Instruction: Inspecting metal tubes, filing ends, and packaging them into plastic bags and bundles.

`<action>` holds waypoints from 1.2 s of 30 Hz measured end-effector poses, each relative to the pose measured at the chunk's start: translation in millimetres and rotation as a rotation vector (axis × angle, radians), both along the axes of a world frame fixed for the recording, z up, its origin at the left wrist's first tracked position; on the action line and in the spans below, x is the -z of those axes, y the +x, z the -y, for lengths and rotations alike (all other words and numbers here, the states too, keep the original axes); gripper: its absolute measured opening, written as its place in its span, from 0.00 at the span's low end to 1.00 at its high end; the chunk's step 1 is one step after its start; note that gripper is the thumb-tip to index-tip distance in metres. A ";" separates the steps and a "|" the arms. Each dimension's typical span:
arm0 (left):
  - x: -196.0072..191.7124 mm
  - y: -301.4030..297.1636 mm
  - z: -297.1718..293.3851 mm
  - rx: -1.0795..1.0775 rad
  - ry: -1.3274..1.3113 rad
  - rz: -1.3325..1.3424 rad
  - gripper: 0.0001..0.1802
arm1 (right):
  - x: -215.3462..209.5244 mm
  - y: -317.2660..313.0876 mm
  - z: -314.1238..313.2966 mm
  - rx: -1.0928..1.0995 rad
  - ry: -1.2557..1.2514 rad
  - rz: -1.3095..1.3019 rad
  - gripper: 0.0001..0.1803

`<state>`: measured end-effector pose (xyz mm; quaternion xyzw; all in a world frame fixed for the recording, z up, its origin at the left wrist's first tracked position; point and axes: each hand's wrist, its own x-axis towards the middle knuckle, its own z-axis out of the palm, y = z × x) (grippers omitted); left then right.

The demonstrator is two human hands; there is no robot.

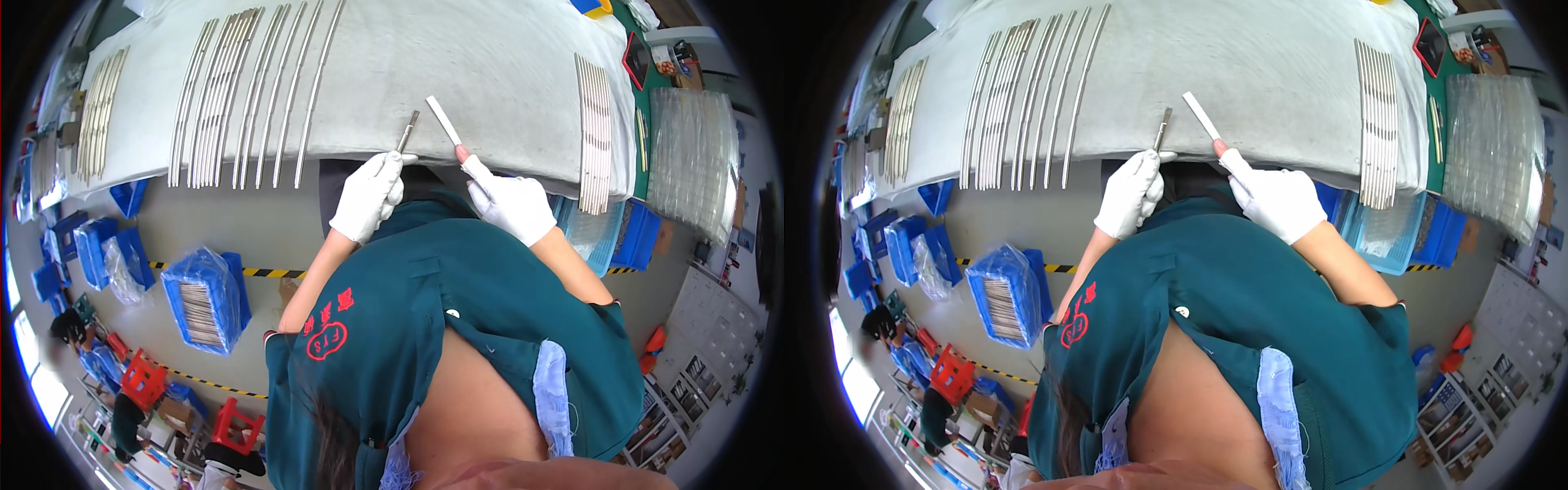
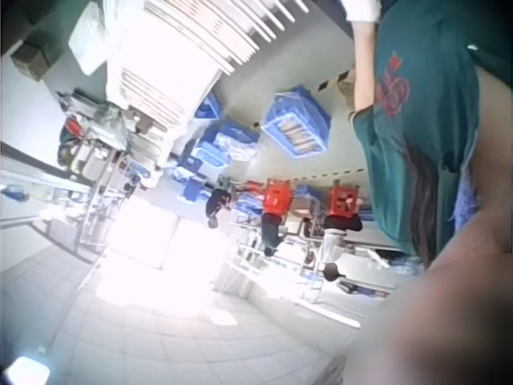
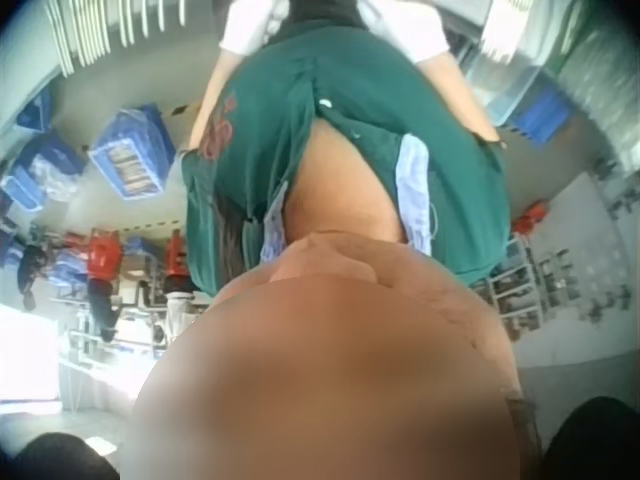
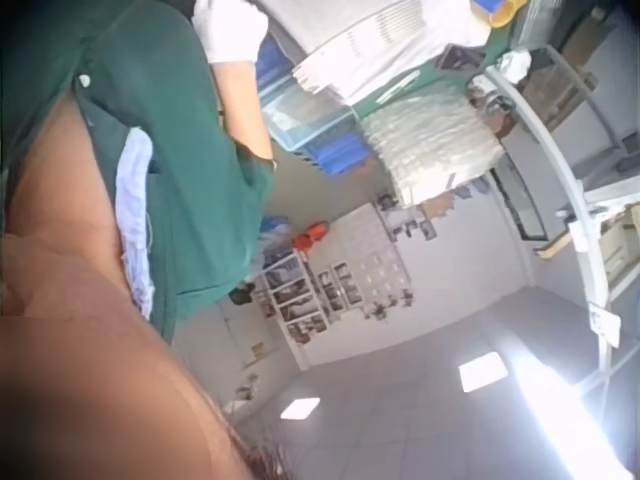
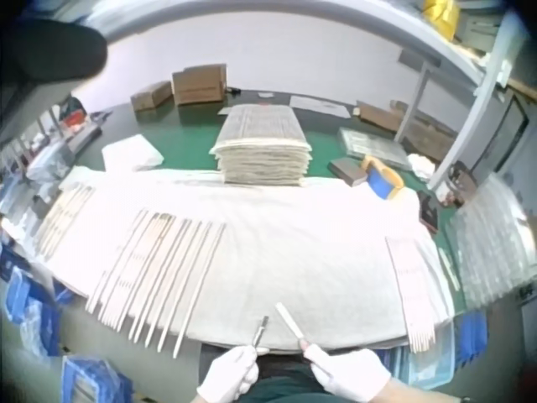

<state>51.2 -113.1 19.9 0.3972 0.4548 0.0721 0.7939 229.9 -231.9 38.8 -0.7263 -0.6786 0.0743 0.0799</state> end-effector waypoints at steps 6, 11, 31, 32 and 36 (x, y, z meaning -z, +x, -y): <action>11.2 3.5 4.4 -0.085 0.036 -0.017 0.19 | 8.6 -5.1 -8.6 -0.041 0.099 -0.060 0.29; 4.6 5.6 7.0 -0.082 0.034 -0.040 0.18 | 1.3 -11.9 -22.7 -0.011 -0.035 0.012 0.27; 4.7 8.0 10.6 -0.158 0.072 -0.054 0.19 | 9.6 -11.6 -11.4 -0.078 -0.003 -0.029 0.29; 4.4 8.5 10.0 -0.159 0.074 -0.055 0.19 | 8.7 -10.6 -12.4 -0.085 -0.009 -0.013 0.29; 3.1 9.0 11.4 -0.160 0.090 -0.063 0.19 | 13.7 -15.9 -27.6 -0.036 0.051 -0.061 0.33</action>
